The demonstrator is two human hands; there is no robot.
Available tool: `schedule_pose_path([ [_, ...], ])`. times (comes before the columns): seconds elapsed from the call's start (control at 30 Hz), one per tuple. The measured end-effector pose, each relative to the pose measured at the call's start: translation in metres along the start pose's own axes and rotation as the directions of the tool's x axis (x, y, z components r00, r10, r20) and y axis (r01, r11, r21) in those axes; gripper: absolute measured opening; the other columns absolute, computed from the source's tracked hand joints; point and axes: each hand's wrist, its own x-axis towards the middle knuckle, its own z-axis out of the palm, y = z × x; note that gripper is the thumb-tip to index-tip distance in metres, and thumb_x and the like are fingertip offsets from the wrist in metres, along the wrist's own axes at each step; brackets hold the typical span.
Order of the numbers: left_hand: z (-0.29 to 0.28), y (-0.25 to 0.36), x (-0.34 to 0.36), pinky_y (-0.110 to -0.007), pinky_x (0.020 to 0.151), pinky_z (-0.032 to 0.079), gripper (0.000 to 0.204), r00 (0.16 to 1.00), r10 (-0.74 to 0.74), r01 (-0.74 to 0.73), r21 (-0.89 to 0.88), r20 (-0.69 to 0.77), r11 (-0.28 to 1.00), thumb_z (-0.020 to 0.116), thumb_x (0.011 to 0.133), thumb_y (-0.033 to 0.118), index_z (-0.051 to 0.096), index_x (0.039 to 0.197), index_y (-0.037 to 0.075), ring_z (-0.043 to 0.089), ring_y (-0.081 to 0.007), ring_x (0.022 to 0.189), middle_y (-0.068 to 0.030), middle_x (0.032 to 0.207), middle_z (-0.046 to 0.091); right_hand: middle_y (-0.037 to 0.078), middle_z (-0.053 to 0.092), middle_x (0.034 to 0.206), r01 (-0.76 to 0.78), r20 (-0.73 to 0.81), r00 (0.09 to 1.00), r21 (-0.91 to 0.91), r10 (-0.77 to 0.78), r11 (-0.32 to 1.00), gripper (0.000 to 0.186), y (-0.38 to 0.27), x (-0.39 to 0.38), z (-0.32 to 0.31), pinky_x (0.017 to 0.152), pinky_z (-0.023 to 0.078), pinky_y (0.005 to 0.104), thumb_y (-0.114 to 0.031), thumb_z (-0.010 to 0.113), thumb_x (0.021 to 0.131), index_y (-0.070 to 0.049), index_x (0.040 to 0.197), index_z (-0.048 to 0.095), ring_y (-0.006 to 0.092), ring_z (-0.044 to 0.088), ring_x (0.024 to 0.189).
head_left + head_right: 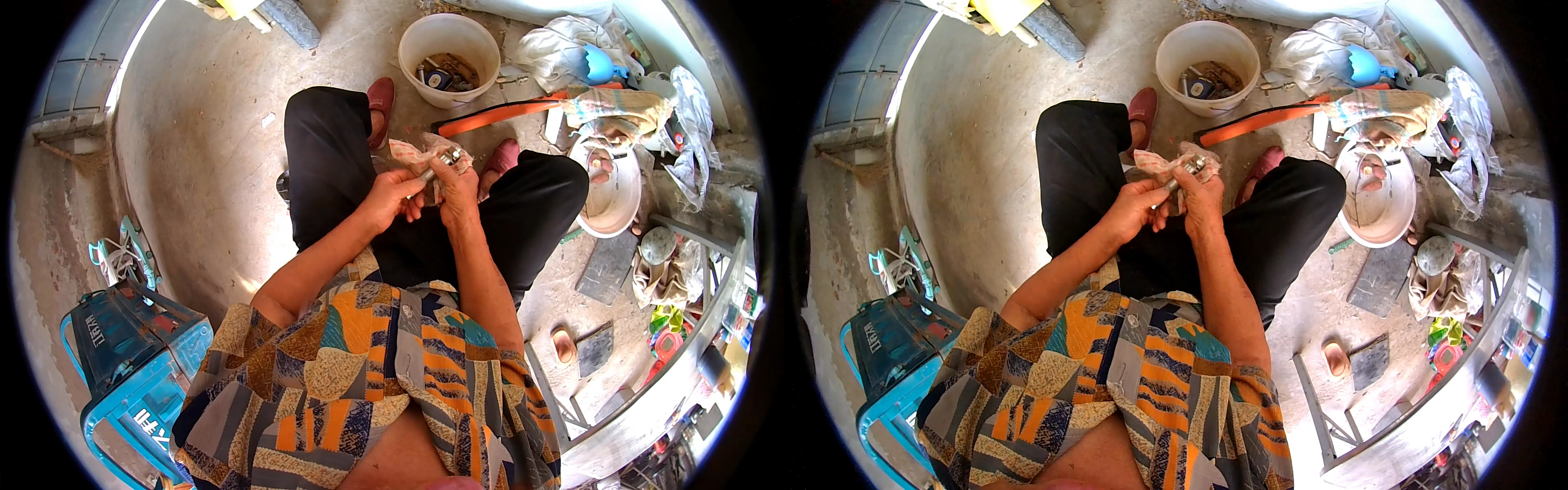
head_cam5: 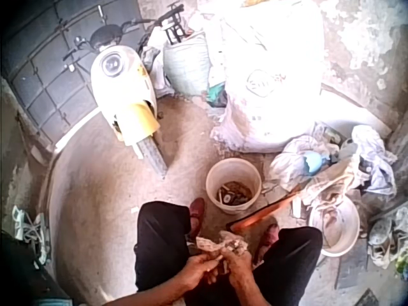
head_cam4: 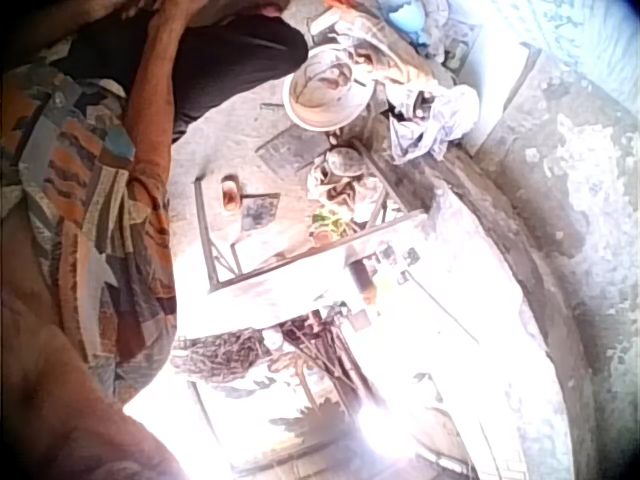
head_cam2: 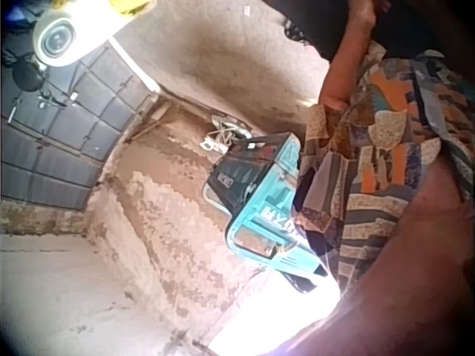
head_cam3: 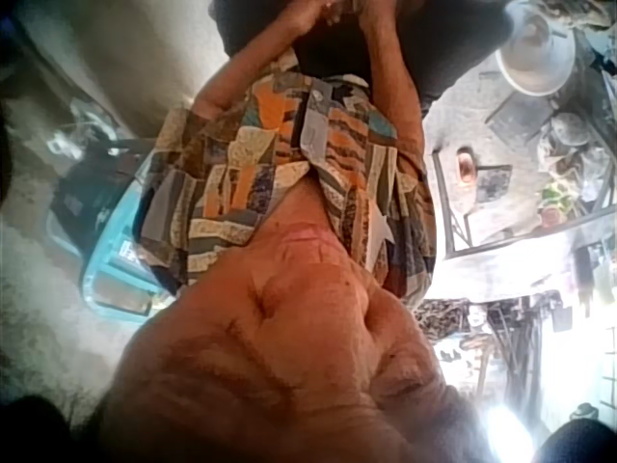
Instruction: The person wipes a metal part with a cloth and wraps blue tape around it while sitting in a utility area.
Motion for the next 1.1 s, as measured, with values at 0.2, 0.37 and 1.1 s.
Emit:
schedule_pose_path([
  [0.2, -0.006, 0.001, 0.002, -0.03, 0.045, 0.047, 0.029, 0.977, -0.107, 0.151, -0.249, 0.183, 0.957, 0.052, 0.092, 0.029, 0.057, 0.089, 0.001, 0.059, -0.02, 0.051, -0.0076, 0.068, 0.06, 0.008, 0.063, 0.081, -0.063, 0.06, 0.996, 0.01, 0.062, 0.998, 0.021, -0.006, -0.004, -0.001, 0.046, 0.046, 0.0247, -0.006, 0.065, 0.081, 0.0, 0.099, 0.056, 0.0144, 0.06, 0.061],
  [0.37, 0.007, 0.002, 0.0, -0.028, 0.046, 0.047, 0.023, 0.996, 0.014, -0.014, -0.002, -0.088, 1.0, 0.059, 0.089, 0.024, 0.057, 0.09, 0.001, 0.059, -0.0168, 0.052, -0.0078, 0.071, 0.062, 0.007, 0.062, 0.081, 0.019, 0.003, 1.0, -0.013, -0.019, 1.0, 0.021, -0.001, 0.0, -0.002, 0.046, 0.045, 0.023, -0.006, 0.065, 0.081, -0.001, 0.098, 0.057, 0.0138, 0.059, 0.061],
  [1.1, 0.007, -0.005, 0.001, -0.028, 0.053, 0.048, 0.022, 0.998, 0.036, -0.033, 0.062, -0.056, 0.998, 0.06, 0.087, 0.024, 0.06, 0.091, 0.002, 0.06, -0.0168, 0.056, -0.0073, 0.072, 0.062, 0.006, 0.061, 0.078, 0.02, 0.001, 1.0, -0.052, -0.02, 0.998, 0.016, 0.001, 0.001, -0.004, 0.042, 0.043, 0.0245, -0.006, 0.064, 0.081, -0.001, 0.094, 0.057, 0.0123, 0.056, 0.055],
])
